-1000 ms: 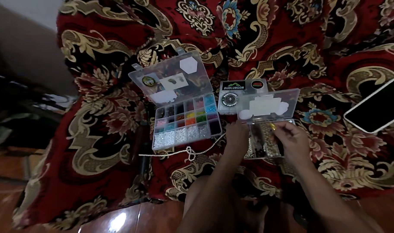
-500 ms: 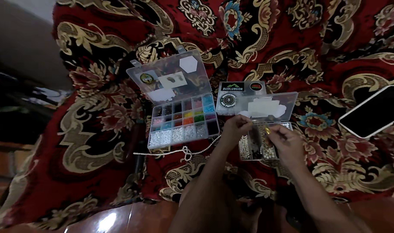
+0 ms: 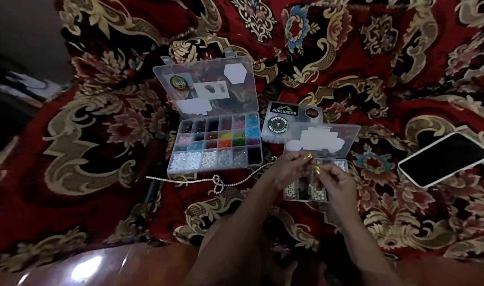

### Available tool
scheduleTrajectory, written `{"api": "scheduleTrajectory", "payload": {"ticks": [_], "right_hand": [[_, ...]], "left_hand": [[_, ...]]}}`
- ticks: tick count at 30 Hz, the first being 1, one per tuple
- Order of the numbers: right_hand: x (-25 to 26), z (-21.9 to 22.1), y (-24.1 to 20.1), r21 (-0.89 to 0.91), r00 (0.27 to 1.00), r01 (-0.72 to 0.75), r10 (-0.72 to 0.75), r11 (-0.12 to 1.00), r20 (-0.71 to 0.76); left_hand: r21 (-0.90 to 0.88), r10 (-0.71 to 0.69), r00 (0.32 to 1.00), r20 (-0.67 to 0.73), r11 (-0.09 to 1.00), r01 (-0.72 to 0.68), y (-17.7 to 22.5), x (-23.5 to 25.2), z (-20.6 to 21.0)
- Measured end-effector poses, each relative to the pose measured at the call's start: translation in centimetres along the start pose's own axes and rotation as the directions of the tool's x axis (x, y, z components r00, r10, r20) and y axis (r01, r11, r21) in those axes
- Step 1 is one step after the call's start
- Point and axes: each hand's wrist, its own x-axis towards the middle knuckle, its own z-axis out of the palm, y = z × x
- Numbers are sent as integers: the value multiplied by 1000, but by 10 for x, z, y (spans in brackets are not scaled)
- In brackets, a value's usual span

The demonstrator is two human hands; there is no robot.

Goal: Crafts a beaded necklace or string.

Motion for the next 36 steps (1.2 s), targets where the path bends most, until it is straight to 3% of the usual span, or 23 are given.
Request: {"api": "scheduleTrajectory", "payload": {"ticks": [15, 36], "right_hand": [[-5, 6, 0, -27, 999, -34, 33, 999, -33], [0, 10, 6, -59, 995, -63, 59, 996, -76]], "left_hand": [[-76, 6, 1000, -14, 997, -7, -7, -4, 4], [-33, 89, 992, -89, 995, -92, -10, -1, 11]]}}
